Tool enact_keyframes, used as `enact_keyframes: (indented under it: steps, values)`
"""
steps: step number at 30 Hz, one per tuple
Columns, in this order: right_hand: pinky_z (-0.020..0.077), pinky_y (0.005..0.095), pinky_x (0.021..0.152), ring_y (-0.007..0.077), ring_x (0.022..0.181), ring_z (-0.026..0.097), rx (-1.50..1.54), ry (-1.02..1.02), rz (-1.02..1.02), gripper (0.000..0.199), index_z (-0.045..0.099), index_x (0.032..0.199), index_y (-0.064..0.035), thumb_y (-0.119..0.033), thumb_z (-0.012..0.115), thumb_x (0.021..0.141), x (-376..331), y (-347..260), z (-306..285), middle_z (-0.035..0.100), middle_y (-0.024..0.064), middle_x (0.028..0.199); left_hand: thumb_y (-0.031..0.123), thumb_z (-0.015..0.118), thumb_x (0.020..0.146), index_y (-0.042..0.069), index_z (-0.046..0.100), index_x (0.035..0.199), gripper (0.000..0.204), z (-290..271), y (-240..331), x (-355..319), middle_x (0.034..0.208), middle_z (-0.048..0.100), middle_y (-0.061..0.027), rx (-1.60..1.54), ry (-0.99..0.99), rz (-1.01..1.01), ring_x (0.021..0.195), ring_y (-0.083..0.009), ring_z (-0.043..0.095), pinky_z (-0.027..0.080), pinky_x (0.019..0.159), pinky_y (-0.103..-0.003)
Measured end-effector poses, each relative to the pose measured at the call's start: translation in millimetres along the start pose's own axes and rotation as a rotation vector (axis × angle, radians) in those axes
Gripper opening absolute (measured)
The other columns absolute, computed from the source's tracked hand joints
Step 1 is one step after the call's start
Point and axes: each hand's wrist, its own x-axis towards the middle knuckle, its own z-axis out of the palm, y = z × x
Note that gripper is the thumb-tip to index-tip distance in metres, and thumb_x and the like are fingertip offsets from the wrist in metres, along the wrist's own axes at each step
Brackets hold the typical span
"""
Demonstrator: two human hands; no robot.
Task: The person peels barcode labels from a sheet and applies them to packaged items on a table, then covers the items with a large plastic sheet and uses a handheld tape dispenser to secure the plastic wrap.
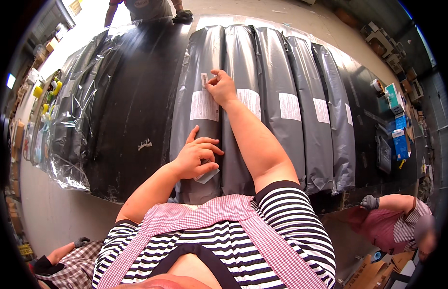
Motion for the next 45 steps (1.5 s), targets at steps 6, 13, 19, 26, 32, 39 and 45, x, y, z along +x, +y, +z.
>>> enact_keyframes:
  steps: [6,13,19,26,32,39,45]
  values:
    - [0.0524,0.0308,0.082,0.0183,0.091,0.064,-0.239,-0.018,-0.087,0.071,0.051,0.134,-0.0007,-0.009,0.083,0.071,-5,-19,1,0.067,0.0101,0.099,0.029,0.073,0.08,0.013,0.066,0.067,0.021,1,-2,-5,0.107,0.071,0.0027,0.01,0.01,-0.011,0.127,-0.0199,0.051,0.003,0.119,-0.057]
    - [0.0492,0.036,0.095,0.0276,0.114,0.058,-0.389,0.238,0.075,0.084,0.051,0.136,-0.0022,-0.024,0.091,0.064,54,2,7,0.058,0.0163,0.125,0.028,0.074,0.079,0.013,0.066,0.071,0.019,2,-2,-2,0.106,0.071,0.0046,0.009,0.01,0.015,0.125,-0.0198,0.053,0.004,0.119,-0.057]
    - [0.0507,0.0351,0.085,0.0254,0.099,0.063,-0.217,0.22,0.079,0.061,0.055,0.131,-0.0019,-0.027,0.079,0.081,41,-3,-11,0.064,0.0148,0.111,0.023,0.073,0.082,0.012,0.067,0.076,0.014,-2,-5,0,0.105,0.071,0.0026,-0.036,0.011,0.029,0.123,-0.0204,0.054,0.008,0.118,-0.055]
    - [0.0485,0.0305,0.071,0.0142,0.08,0.06,-0.082,-0.212,-0.223,0.021,0.069,0.093,-0.0054,-0.018,0.079,0.079,-163,-100,-65,0.066,0.0064,0.086,0.012,0.074,0.085,0.001,0.071,0.084,0.011,-15,9,-4,0.101,0.067,-0.0071,-0.662,0.619,-0.284,0.093,-0.0136,0.061,0.048,0.08,-0.026]
    - [0.0504,0.0353,0.074,0.0237,0.085,0.062,-0.317,0.027,-0.367,0.035,0.069,0.094,-0.0065,-0.023,0.086,0.068,-210,-107,-55,0.065,0.0062,0.088,0.011,0.071,0.09,0.0,0.07,0.089,0.011,-9,32,6,0.098,0.065,-0.0042,-0.83,0.643,-0.253,0.088,-0.0103,0.058,0.047,0.078,-0.025]
    - [0.0486,0.0273,0.067,0.0128,0.077,0.061,-0.259,-0.059,-0.313,0.029,0.069,0.097,-0.003,-0.018,0.083,0.076,-222,-105,-60,0.066,0.0041,0.086,0.009,0.073,0.088,0.001,0.069,0.093,0.01,7,40,6,0.104,0.063,-0.0035,-0.9,0.624,-0.243,0.092,-0.0108,0.057,0.047,0.08,-0.026]
    - [0.0491,0.0273,0.062,0.0126,0.067,0.061,0.099,-0.11,0.072,0.024,0.066,0.101,-0.0026,-0.011,0.075,0.08,-224,-112,-66,0.066,0.0061,0.076,0.002,0.075,0.082,0.003,0.06,0.115,0.036,-16,58,12,0.11,0.063,-0.0068,-0.98,0.425,-0.2,0.104,-0.0142,0.059,0.049,0.089,-0.029]
